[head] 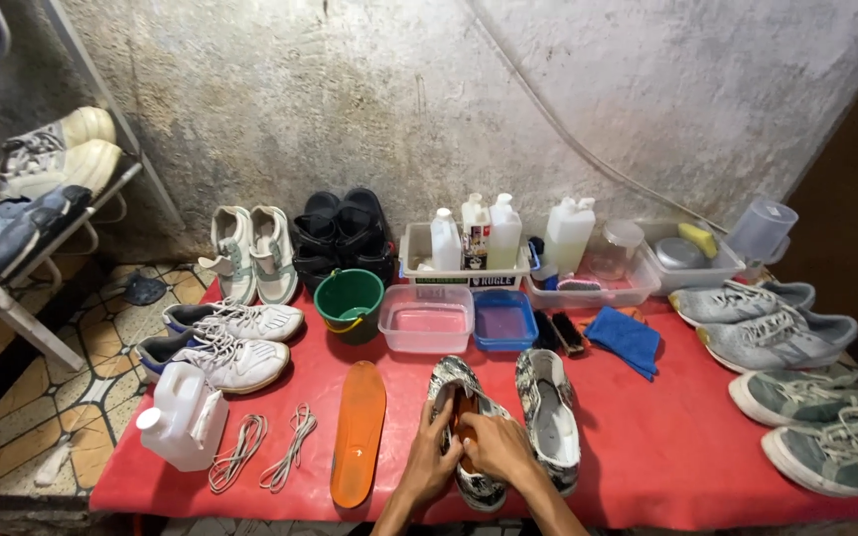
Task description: The person is cleaning the soles of various shoes using a brush and liquid cleaning solution.
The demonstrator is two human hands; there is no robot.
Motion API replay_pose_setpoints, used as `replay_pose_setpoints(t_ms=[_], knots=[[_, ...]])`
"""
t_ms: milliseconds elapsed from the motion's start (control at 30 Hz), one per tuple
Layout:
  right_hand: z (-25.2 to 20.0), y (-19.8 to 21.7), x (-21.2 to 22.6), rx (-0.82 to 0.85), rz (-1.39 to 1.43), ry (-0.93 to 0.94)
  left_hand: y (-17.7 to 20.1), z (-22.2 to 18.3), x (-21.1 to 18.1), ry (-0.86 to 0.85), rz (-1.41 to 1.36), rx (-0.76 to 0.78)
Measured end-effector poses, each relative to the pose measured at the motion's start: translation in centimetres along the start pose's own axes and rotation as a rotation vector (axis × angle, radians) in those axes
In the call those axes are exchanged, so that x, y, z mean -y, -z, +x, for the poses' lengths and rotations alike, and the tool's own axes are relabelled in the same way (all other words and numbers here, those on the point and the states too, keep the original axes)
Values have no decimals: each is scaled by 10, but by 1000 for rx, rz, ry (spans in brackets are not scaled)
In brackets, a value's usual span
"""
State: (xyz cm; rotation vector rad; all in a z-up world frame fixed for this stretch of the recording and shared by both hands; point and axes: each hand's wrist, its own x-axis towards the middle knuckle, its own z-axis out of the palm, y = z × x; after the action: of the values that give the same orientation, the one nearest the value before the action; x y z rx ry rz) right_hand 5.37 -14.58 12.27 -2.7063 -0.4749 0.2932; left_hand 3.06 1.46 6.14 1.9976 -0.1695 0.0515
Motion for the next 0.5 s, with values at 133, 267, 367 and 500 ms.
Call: replay_pose_setpoints(t_ms=[133,267,367,500], knots=[[-12,20,16,42,246,-94,5,-4,-21,6,-36,-3],[-8,4,8,-148,439,-132,5,-2,-22,-49,-21,-6],[3,-21,-7,-244,469,-128,4,-6,-20,-31,-16,-3],[-18,19,21,-118,423,-164,1,-5,-4,-43,16,-17]])
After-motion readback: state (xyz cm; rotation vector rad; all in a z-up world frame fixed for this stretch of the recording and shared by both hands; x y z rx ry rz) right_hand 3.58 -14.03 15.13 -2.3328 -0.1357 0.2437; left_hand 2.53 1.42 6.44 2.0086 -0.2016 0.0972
